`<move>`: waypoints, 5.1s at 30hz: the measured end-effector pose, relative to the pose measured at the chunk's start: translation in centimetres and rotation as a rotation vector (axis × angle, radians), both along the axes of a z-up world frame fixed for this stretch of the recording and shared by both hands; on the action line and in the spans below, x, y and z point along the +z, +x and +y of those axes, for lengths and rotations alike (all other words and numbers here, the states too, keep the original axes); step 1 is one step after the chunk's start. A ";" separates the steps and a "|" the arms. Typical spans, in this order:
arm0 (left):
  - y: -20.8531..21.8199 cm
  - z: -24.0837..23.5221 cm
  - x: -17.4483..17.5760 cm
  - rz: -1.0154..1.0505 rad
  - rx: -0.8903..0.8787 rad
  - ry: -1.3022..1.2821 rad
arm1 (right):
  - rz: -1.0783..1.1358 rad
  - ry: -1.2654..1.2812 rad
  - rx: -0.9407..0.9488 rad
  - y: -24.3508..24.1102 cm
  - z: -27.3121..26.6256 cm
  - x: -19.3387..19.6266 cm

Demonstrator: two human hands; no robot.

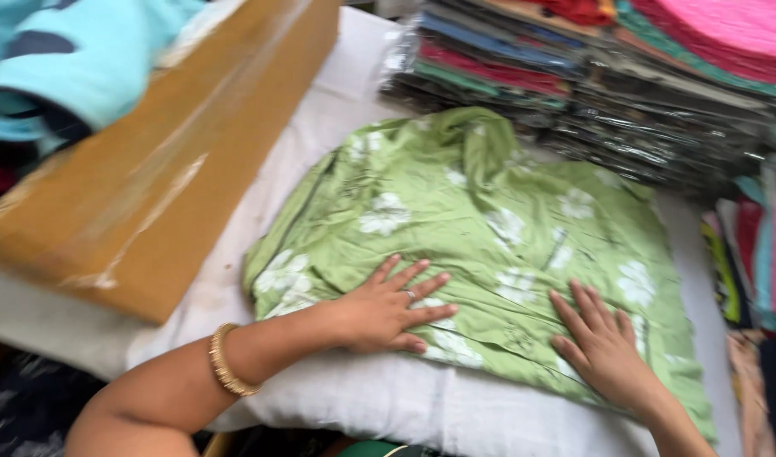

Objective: The person folds a light green floral shirt and a light blue polka-dot shirt on a white surface. They smooth the fabric, fold the sleeves and sides, and stack the finished items.

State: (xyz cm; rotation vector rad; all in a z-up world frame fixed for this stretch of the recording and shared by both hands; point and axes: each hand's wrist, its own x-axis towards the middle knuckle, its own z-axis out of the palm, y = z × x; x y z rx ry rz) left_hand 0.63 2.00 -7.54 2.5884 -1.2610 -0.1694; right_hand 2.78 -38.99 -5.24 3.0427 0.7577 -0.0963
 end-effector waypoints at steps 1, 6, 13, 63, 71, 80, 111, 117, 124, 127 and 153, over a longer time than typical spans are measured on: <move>0.1 0.1 0.6 0.071 0.013 0.030 | 0.043 -0.062 0.011 0.7 0.3 1.2; 2.6 -0.1 5.2 0.290 -0.006 0.155 | 0.130 0.135 -0.186 5.9 2.6 5.0; 18.1 1.1 5.4 0.310 0.144 0.171 | -0.026 0.252 -0.312 14.9 6.7 1.1; 20.3 10.9 9.7 0.268 0.962 -0.729 | -0.326 0.125 -0.226 24.5 -5.0 0.2; 15.9 9.0 12.8 0.238 0.876 -0.740 | -0.533 -0.106 -0.169 29.5 -1.3 -4.6; 10.0 12.7 11.7 0.422 0.831 -0.796 | -0.615 -0.131 -0.143 13.5 -10.6 7.6; 17.9 15.5 -0.1 0.255 0.905 -0.928 | -0.123 0.141 -0.405 15.0 -13.4 -6.3; 17.0 18.2 -2.5 0.176 1.077 -0.868 | -0.153 0.132 -0.469 15.4 -14.5 -7.3; 18.7 15.4 0.2 -0.160 0.811 -0.662 | -0.327 0.231 -0.470 15.2 -15.7 -6.8; 18.9 15.7 0.3 0.107 0.737 -0.622 | -0.315 0.197 -0.558 15.4 -17.4 -7.2; 9.2 13.3 4.6 -0.185 0.698 -0.644 | -0.410 0.309 -0.547 16.3 -19.9 -9.6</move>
